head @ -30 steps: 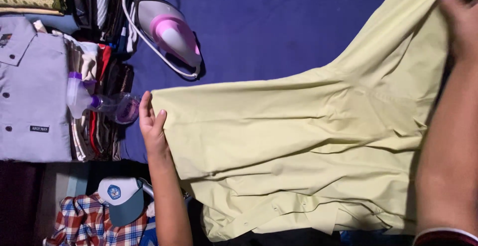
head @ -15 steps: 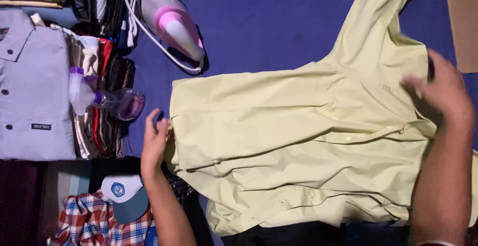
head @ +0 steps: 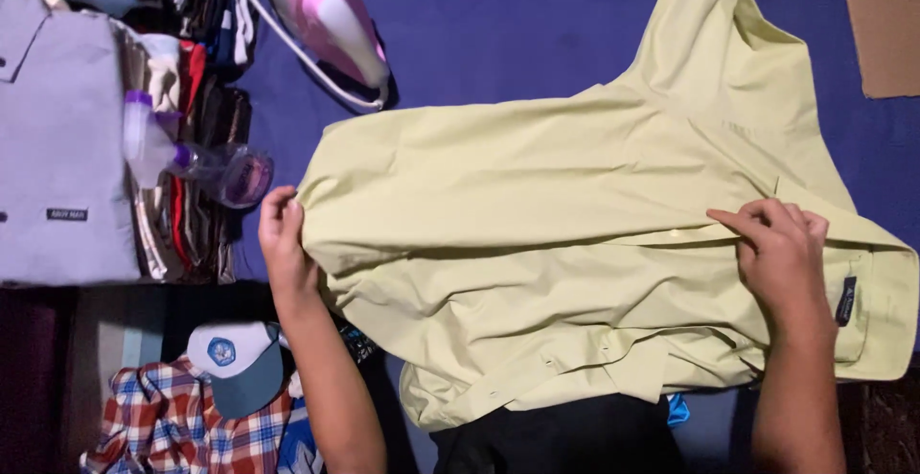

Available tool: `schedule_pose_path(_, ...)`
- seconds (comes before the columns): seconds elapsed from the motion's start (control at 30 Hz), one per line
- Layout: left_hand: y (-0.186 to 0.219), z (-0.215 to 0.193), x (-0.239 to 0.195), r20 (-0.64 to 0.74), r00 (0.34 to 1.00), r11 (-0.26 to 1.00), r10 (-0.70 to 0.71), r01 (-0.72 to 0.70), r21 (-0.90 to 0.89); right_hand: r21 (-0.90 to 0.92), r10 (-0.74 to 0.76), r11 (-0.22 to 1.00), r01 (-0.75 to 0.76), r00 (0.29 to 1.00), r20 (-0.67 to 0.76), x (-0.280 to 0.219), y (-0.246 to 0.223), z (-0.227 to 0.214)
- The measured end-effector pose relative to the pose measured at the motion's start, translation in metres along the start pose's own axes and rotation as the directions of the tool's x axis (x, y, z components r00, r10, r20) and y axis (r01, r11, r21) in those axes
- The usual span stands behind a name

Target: Ironing a long-sleeved shirt on a flat surface and then buttoning the collar.

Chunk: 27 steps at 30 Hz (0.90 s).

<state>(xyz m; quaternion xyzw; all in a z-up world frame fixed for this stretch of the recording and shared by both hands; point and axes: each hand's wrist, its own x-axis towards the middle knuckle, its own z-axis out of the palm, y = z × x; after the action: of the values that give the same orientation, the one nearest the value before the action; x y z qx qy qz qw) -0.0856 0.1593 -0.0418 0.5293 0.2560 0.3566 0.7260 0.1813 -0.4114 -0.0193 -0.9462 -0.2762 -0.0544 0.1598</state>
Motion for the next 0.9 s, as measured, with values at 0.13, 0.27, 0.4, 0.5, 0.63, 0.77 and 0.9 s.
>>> schedule_pose_path(0.13,-0.001,-0.023,0.013,-0.017,0.997,0.998,0.070,-0.070,-0.005,0.004,-0.034,0.999,0.034,0.999,-0.001,-0.004,0.002,-0.026)
schedule_pose_path(0.27,0.007,-0.027,0.008,0.018,0.994,0.961,0.112,-0.113,0.253,-0.003,0.006,1.000,-0.006,1.000,0.029,-0.021,0.051,-0.024)
schedule_pose_path(0.4,0.007,-0.035,-0.001,0.052,0.999,0.932,0.006,-0.024,0.362,-0.012,0.062,0.998,-0.062,0.992,0.107,-0.019,0.017,-0.030)
schedule_pose_path(0.5,0.013,-0.034,-0.010,0.060,0.977,0.911,-0.204,0.167,0.376,-0.060,0.060,0.997,-0.049,0.979,0.194,-0.015,0.004,-0.032)
schedule_pose_path(0.63,0.008,-0.043,-0.016,0.089,0.919,0.805,-0.383,0.285,0.521,0.111,0.061,0.986,-0.128,0.880,0.471,-0.006,-0.008,-0.036)
schedule_pose_path(0.77,0.034,-0.028,-0.019,0.085,0.869,0.616,-0.487,0.273,0.739,0.129,0.282,0.788,-0.602,0.539,0.794,0.017,-0.025,-0.051)
schedule_pose_path(0.9,0.014,-0.032,0.020,0.105,0.940,0.492,-0.324,0.072,0.868,0.338,-0.016,0.919,-0.202,0.837,0.546,0.072,-0.013,-0.029)
